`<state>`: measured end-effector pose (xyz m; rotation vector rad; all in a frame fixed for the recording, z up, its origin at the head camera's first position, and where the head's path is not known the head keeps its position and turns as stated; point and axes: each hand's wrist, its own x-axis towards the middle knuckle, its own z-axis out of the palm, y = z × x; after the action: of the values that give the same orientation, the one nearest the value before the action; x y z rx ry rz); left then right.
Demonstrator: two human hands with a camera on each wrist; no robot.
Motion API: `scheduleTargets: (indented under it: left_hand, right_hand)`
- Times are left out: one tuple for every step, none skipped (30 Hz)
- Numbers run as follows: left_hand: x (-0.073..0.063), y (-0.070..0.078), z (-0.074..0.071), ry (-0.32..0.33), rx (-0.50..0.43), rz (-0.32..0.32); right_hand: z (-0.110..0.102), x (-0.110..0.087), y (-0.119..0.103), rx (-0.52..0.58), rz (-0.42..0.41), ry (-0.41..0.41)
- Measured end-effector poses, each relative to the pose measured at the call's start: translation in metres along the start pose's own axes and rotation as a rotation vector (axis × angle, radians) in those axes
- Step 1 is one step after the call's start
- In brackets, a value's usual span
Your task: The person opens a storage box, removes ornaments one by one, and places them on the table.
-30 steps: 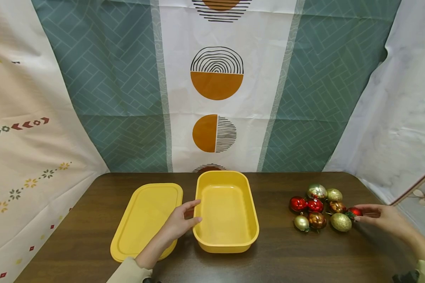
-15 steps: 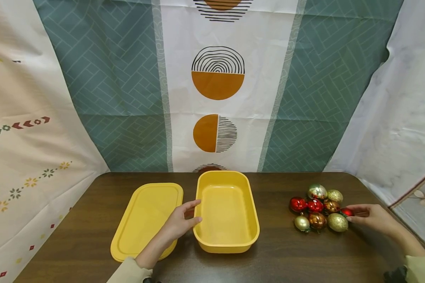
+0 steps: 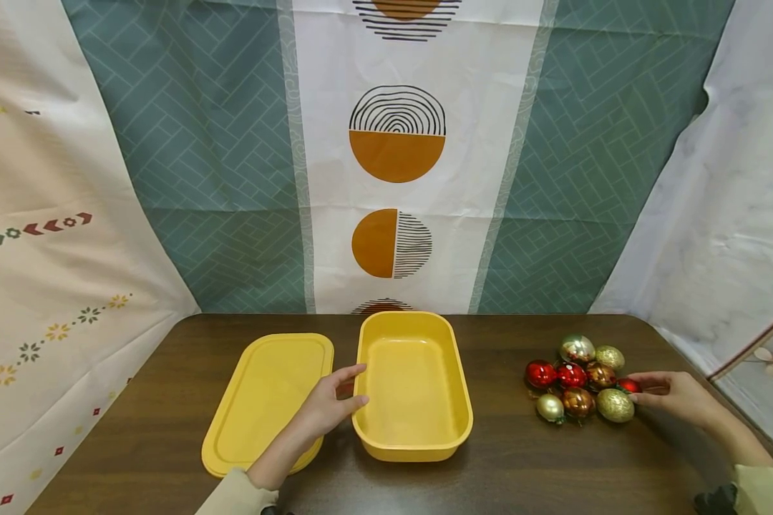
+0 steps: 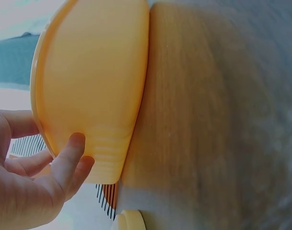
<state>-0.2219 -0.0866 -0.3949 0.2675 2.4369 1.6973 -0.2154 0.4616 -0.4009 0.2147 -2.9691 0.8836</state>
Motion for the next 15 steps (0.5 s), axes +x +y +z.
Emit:
scheduleTargets:
  left_hand:
    - [0.000,0.000,0.000,0.000,0.003,0.003]
    - [0.000,0.000,0.001,-0.002,0.002,0.005]
    - [0.000,0.000,0.001,-0.004,0.004,0.010]
    - [0.000,0.000,0.001,-0.006,0.001,0.013]
    - [-0.001,0.000,0.001,-0.011,-0.004,0.016]
    - [-0.002,0.000,0.001,-0.016,-0.013,0.021]
    - [-0.002,0.000,0.001,-0.023,-0.021,0.026]
    - [-0.003,0.000,0.000,-0.028,-0.031,0.031]
    - [-0.004,-0.001,-0.001,-0.034,-0.047,0.039]
    - [-0.005,-0.001,-0.002,-0.039,-0.065,0.044]
    - [-0.006,-0.001,-0.004,-0.046,-0.083,0.051]
    - [-0.007,-0.001,-0.006,-0.046,-0.098,0.057]
    - [-0.008,-0.001,-0.008,-0.044,-0.107,0.058]
    - [-0.009,0.000,-0.011,-0.036,-0.112,0.055]
    - [-0.009,0.000,-0.014,-0.030,-0.113,0.055]
  right_hand:
    - [0.000,0.000,0.000,0.003,0.000,0.000]
    - [0.000,0.000,0.000,0.005,-0.001,0.000]
    - [0.000,-0.001,0.000,0.009,-0.003,0.001]
    - [0.000,-0.001,0.000,0.013,0.000,0.002]
    - [-0.001,-0.002,-0.001,0.015,0.004,0.011]
    - [-0.001,-0.002,-0.001,0.019,0.009,0.018]
    - [-0.002,-0.003,-0.002,0.020,0.015,0.022]
    - [-0.003,-0.003,-0.003,0.026,0.021,0.030]
    - [-0.004,-0.004,-0.005,0.032,0.030,0.034]
    - [-0.005,-0.005,-0.007,0.040,0.040,0.039]
    - [-0.007,-0.005,-0.009,0.044,0.043,0.044]
    - [-0.009,-0.006,-0.012,0.044,0.037,0.045]
    - [-0.011,-0.006,-0.015,0.042,0.024,0.047]
    - [-0.014,-0.006,-0.018,0.045,0.012,0.055]
    - [-0.016,-0.006,-0.022,0.040,-0.006,0.063]
